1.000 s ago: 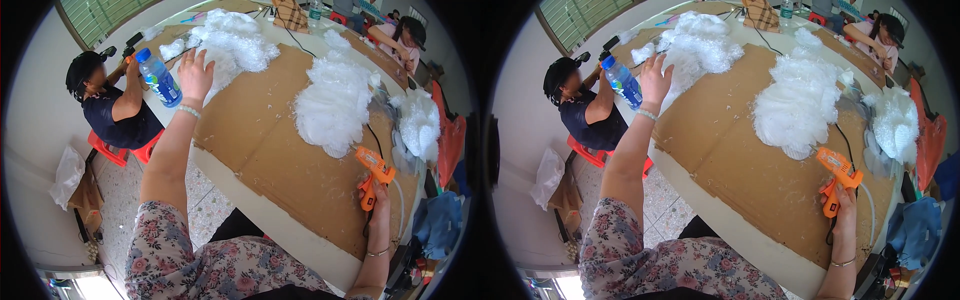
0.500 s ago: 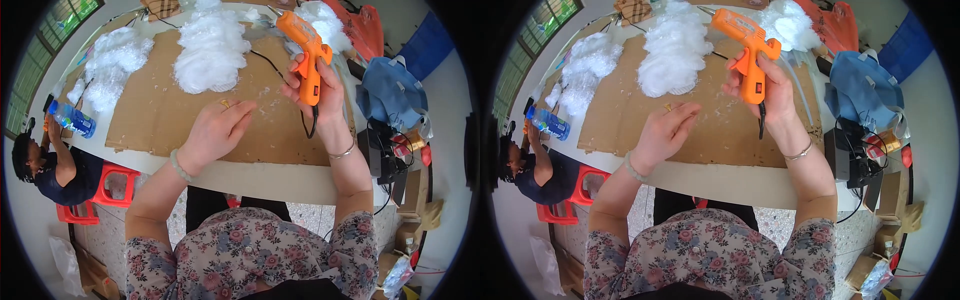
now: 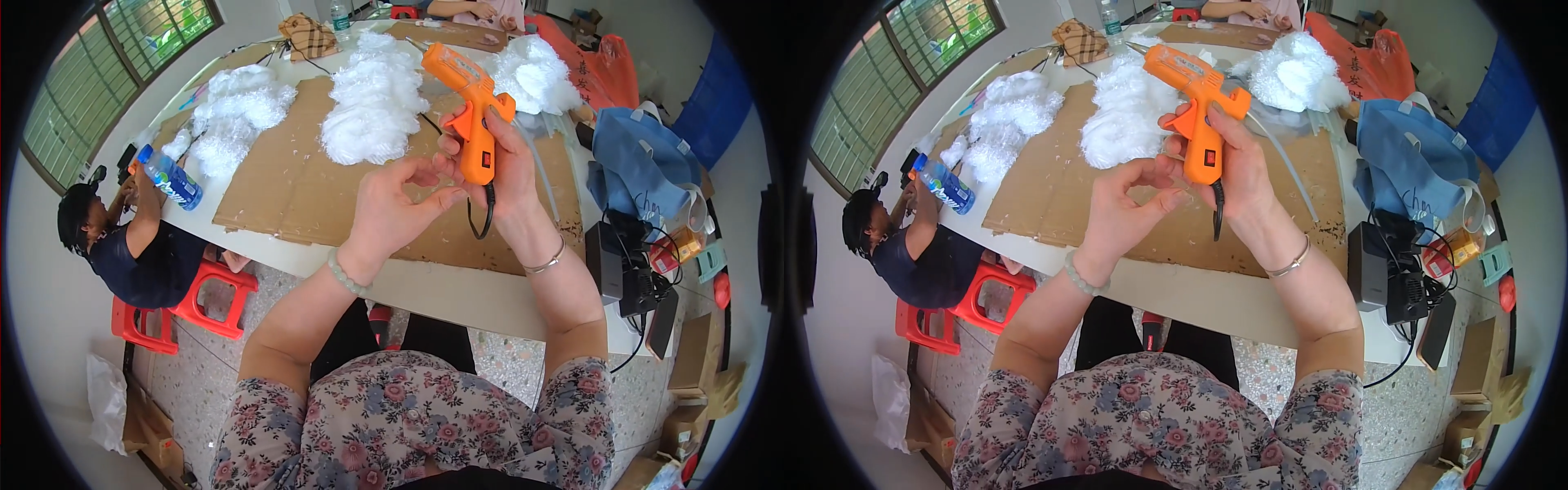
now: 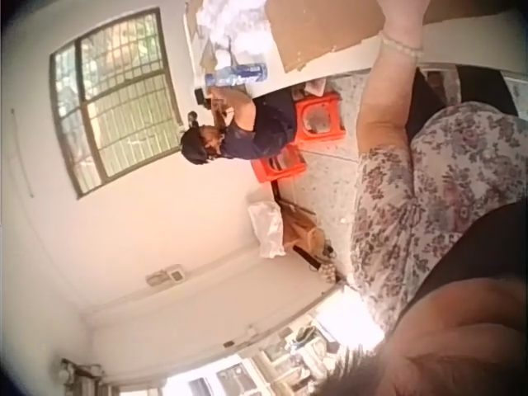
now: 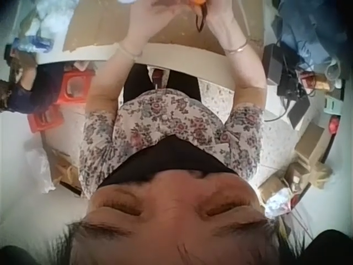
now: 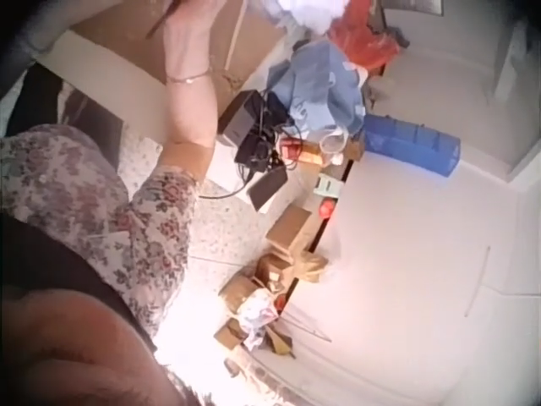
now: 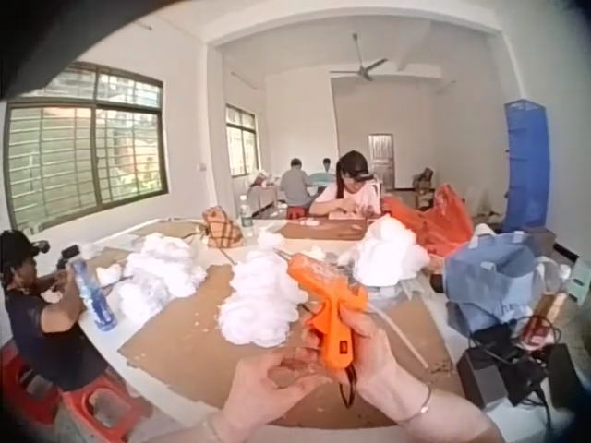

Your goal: Applying hot glue to paper templates and attaching white stuffing material to create a cloud-like craft.

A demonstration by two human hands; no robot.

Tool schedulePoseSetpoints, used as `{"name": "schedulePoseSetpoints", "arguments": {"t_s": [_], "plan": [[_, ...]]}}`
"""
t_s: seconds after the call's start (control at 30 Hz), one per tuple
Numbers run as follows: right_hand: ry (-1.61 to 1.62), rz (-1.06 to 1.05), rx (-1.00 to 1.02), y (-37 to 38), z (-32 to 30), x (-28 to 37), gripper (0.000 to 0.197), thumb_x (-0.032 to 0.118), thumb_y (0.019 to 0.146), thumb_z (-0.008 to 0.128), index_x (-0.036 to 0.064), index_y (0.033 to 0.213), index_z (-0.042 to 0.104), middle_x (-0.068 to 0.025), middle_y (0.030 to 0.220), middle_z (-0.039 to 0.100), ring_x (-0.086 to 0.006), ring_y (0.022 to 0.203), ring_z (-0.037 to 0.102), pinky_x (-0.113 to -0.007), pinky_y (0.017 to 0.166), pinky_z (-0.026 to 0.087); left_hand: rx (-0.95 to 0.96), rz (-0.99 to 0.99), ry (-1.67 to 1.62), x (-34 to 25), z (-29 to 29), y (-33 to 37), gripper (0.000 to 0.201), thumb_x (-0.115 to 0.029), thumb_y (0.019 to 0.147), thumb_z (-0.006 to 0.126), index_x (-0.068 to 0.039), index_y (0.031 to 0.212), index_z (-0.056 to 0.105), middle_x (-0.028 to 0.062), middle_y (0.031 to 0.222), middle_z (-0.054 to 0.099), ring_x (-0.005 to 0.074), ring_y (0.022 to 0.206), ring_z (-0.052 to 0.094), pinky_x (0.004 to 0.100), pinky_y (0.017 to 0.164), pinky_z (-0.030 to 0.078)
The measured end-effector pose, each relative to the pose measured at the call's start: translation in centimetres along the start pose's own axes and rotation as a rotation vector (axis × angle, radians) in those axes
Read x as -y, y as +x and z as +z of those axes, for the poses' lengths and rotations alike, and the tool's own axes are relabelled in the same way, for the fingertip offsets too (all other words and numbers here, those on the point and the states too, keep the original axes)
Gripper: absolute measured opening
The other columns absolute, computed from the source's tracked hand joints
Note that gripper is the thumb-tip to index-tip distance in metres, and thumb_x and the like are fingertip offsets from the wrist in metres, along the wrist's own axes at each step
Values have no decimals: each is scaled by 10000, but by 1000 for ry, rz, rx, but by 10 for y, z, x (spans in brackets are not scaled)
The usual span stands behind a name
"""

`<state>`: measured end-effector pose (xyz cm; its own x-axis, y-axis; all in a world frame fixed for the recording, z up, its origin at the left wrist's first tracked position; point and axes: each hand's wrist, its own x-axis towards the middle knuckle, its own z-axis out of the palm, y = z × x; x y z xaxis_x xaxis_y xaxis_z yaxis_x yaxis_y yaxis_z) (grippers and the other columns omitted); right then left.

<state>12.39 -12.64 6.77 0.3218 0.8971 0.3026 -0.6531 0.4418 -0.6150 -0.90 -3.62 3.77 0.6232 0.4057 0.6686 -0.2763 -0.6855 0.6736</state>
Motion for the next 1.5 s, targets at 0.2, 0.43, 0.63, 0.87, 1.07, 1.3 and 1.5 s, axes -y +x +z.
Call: {"name": "schedulePoseSetpoints", "arguments": {"t_s": [0.2, 0.43, 0.63, 0.87, 1.07, 1.3, 1.5], "plan": [[-47, 22, -16, 1, 4, -8, 302, 309, 952, 443, 42, 1071, 522, -104, 1032, 549, -174, 762, 508, -344, 716, 475, -53, 137, 357, -15, -15, -7, 75, -96, 818, 648, -26, 828, 623, 111, 676, 601, 297, 575, 576, 359, 502, 442], [140, 109, 115, -1, 6, -12, 311, 286, 948, 456, 14, 1087, 513, -110, 1041, 538, -128, 680, 430, -248, 589, 427, -144, 227, 408, -13, -26, -35, 11, -30, 829, 590, -21, 824, 593, 112, 736, 611, 301, 564, 555, 377, 512, 438], [139, 142, 145, -5, 7, -24, 324, 278, 949, 456, -3, 1102, 503, -110, 1020, 531, -119, 667, 417, -225, 546, 407, -201, 112, 289, -17, -15, -47, 40, -57, 800, 641, -41, 813, 607, 98, 759, 636, 290, 604, 578, 365, 560, 460], [74, 186, 52, -9, 14, -40, 325, 274, 948, 457, -13, 1092, 496, -120, 1009, 526, -120, 658, 430, -231, 550, 433, -248, 214, 476, -26, -17, -46, 71, -77, 750, 676, -51, 777, 616, 75, 688, 609, 259, 615, 586, 360, 573, 457], [87, 252, 38, -13, 13, -52, 315, 265, 937, 476, -7, 1093, 504, -128, 1014, 541, -121, 683, 467, -238, 578, 462, -212, 329, 715, -34, -23, -62, 66, -48, 698, 652, -63, 724, 593, 69, 656, 584, 249, 629, 577, 367, 603, 441], [98, 261, 14, -7, 8, -54, 324, 254, 930, 493, -11, 1117, 505, -164, 1043, 565, -134, 709, 490, -248, 606, 483, -138, 282, 788, -40, -34, -95, 103, -10, 654, 610, -45, 750, 596, 75, 699, 608, 266, 675, 587, 370, 638, 459], [69, 220, -26, -2, 4, -39, 340, 249, 937, 483, -21, 1145, 490, -166, 1051, 572, -144, 728, 509, -256, 609, 483, -155, 70, 684, -40, -40, -96, 130, 26, 665, 560, -51, 743, 629, 86, 720, 635, 266, 681, 608, 367, 635, 474]]}}
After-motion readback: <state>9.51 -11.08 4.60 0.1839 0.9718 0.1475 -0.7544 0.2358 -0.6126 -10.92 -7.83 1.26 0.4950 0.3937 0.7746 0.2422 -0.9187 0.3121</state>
